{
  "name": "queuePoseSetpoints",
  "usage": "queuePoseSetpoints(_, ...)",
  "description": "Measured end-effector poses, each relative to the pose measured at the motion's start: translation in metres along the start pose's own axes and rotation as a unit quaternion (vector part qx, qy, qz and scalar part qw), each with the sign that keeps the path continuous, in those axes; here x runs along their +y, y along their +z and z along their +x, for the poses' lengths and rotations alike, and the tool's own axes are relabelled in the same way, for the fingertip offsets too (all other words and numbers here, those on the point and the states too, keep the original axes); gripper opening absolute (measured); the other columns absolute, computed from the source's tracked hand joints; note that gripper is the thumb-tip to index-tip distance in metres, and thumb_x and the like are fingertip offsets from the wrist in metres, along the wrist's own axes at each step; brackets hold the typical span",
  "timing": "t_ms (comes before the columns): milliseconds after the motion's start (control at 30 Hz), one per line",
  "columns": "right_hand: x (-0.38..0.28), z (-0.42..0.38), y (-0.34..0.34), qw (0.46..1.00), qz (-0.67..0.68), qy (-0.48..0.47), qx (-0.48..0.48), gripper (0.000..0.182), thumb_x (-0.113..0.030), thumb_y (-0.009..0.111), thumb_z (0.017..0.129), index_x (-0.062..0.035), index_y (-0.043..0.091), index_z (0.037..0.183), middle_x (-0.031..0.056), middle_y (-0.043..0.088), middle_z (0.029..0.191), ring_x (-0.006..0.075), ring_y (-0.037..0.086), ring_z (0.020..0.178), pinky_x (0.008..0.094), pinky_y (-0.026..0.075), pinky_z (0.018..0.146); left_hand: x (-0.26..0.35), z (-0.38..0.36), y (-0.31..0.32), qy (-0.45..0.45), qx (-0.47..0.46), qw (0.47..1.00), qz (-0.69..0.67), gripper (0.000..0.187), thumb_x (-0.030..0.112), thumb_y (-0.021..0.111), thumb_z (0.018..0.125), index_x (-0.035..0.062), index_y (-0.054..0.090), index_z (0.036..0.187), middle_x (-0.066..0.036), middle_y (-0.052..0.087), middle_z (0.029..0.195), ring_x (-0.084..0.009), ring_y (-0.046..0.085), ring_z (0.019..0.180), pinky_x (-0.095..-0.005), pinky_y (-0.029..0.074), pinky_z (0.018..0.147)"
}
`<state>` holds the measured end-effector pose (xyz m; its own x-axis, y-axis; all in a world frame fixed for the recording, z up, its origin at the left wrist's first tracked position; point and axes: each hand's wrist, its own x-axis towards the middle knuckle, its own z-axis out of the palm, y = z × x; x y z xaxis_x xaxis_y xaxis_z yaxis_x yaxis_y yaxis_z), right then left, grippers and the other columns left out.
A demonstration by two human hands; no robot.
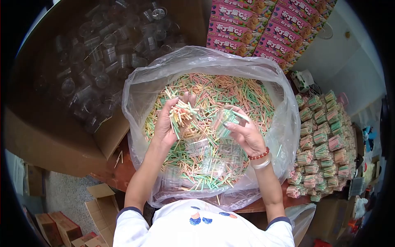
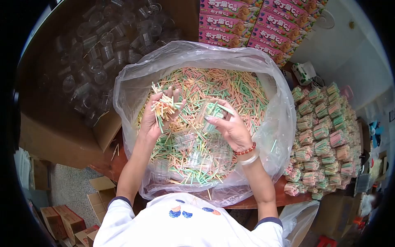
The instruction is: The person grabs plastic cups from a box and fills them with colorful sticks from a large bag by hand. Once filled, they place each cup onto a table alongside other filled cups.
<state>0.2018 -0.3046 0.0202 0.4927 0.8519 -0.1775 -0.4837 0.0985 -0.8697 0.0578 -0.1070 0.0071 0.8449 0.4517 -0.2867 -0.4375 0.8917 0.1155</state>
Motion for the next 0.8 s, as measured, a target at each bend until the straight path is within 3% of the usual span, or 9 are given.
queuePoseSetpoints(33,0.003,0.000,-0.001,1.000,-0.025,-0.004,0.005,0.064,0.006,0.076,0.086,-0.0058,0.050,0.143,0.0049,0.061,0.129,0.0144,0.060,0.118,0.0301,0.052,0.098,0.003,0.007,-0.011,-0.002,0.000,1.000,0.001,0.013,0.012,0.068,0.097,0.0032,0.064,0.105,-0.012,0.074,0.105,-0.0301,0.075,0.100,-0.0464,0.067,0.084)
queuePoseSetpoints(100,0.010,-0.006,0.005,0.990,-0.104,-0.094,0.016,0.063,0.006,0.080,0.082,-0.0057,0.052,0.138,0.0040,0.061,0.125,0.0142,0.062,0.115,0.0303,0.052,0.101,0.012,0.021,-0.026,-0.013,-0.073,0.991,0.112,0.015,0.016,0.070,0.098,0.0032,0.065,0.103,-0.008,0.073,0.100,-0.0305,0.068,0.118,-0.0575,0.055,0.107)
queuePoseSetpoints(267,0.027,-0.015,0.017,0.929,-0.279,-0.232,0.078,0.069,0.002,0.085,0.073,-0.0045,0.053,0.134,0.0063,0.061,0.125,0.0187,0.062,0.118,0.0329,0.050,0.103,-0.009,0.009,-0.006,0.023,-0.063,0.997,0.024,0.007,0.010,0.071,0.098,0.0062,0.065,0.099,-0.006,0.069,0.087,-0.0169,0.071,0.090,-0.0491,0.056,0.108)
queuePoseSetpoints(367,0.036,-0.019,0.024,0.914,-0.311,-0.236,0.111,0.070,-0.002,0.086,0.070,-0.0034,0.055,0.133,0.0099,0.063,0.125,0.0231,0.062,0.120,0.0362,0.048,0.105,-0.034,-0.012,0.029,0.138,-0.008,0.976,0.168,0.013,0.013,0.069,0.100,0.0056,0.061,0.109,-0.005,0.068,0.092,-0.0152,0.070,0.091,-0.0364,0.058,0.098)
queuePoseSetpoints(467,0.044,-0.019,0.028,0.895,-0.354,-0.235,0.133,0.071,-0.006,0.089,0.068,-0.0025,0.056,0.131,0.0140,0.065,0.124,0.0260,0.063,0.119,0.0381,0.049,0.104,-0.054,-0.017,0.039,0.233,-0.077,0.904,0.351,0.021,0.012,0.073,0.098,0.0087,0.056,0.111,-0.002,0.066,0.094,-0.0083,0.065,0.080,-0.0249,0.053,0.067)
queuePoseSetpoints(567,0.047,-0.020,0.032,0.893,-0.349,-0.246,0.142,0.071,-0.008,0.091,0.068,-0.0020,0.056,0.130,0.0152,0.066,0.122,0.0268,0.067,0.112,0.0379,0.054,0.097,-0.069,-0.013,0.030,0.275,-0.180,0.826,0.458,0.018,0.003,0.074,0.095,0.0056,0.059,0.105,-0.001,0.066,0.093,-0.0061,0.063,0.080,-0.0239,0.052,0.068)
queuePoseSetpoints(633,0.052,-0.016,0.028,0.893,-0.350,-0.247,0.140,0.071,-0.008,0.091,0.069,-0.0017,0.056,0.131,0.0153,0.066,0.121,0.0267,0.068,0.111,0.0382,0.054,0.096,-0.073,-0.013,0.020,0.260,-0.163,0.777,0.549,0.018,0.002,0.074,0.094,0.0042,0.061,0.106,-0.001,0.068,0.094,-0.0073,0.065,0.081,-0.0245,0.053,0.069)
queuePoseSetpoints(767,0.051,-0.014,0.029,0.899,-0.333,-0.255,0.128,0.073,-0.008,0.090,0.070,-0.0016,0.053,0.132,0.0156,0.066,0.120,0.0261,0.068,0.111,0.0389,0.055,0.095,-0.078,-0.006,0.016,0.249,-0.163,0.829,0.473,0.020,0.002,0.075,0.093,0.0031,0.062,0.108,-0.002,0.070,0.093,-0.0080,0.066,0.085,-0.0253,0.054,0.074)
queuePoseSetpoints(800,0.049,-0.017,0.032,0.910,-0.313,-0.243,0.127,0.073,-0.004,0.089,0.071,-0.0016,0.052,0.134,0.0149,0.065,0.124,0.0243,0.065,0.116,0.0388,0.055,0.096,-0.076,-0.008,0.018,0.243,-0.164,0.819,0.494,0.020,0.003,0.076,0.093,0.0039,0.062,0.108,-0.001,0.068,0.095,-0.0082,0.066,0.087,-0.0258,0.055,0.077)
